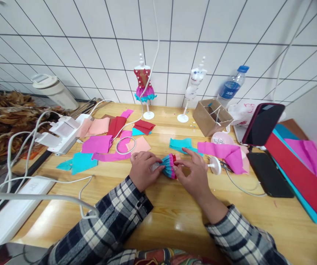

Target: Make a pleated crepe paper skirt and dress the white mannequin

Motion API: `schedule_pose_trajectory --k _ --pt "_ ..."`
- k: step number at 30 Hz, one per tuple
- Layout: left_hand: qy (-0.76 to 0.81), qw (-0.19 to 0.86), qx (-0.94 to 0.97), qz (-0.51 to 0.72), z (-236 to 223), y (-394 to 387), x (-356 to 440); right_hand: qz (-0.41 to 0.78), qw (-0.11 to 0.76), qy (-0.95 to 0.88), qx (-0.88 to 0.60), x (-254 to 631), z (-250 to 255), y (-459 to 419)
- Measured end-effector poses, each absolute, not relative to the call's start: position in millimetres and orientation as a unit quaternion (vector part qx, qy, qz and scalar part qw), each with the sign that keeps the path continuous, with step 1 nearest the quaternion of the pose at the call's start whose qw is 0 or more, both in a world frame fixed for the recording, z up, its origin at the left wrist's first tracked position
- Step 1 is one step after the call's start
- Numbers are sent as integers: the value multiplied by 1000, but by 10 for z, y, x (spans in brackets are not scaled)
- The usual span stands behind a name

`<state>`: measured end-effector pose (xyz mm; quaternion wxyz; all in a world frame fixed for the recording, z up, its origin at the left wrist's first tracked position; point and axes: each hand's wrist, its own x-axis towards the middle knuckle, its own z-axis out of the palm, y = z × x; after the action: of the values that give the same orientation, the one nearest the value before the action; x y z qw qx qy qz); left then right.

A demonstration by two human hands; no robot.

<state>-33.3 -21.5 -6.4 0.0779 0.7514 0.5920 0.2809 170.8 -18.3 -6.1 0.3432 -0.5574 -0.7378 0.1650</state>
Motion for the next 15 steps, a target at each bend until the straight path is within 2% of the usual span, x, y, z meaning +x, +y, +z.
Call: schedule_pose_trajectory --k 15 --pt "593 65 750 285 -78 -221 -315 145 372 -722 -565 1604 -73 -182"
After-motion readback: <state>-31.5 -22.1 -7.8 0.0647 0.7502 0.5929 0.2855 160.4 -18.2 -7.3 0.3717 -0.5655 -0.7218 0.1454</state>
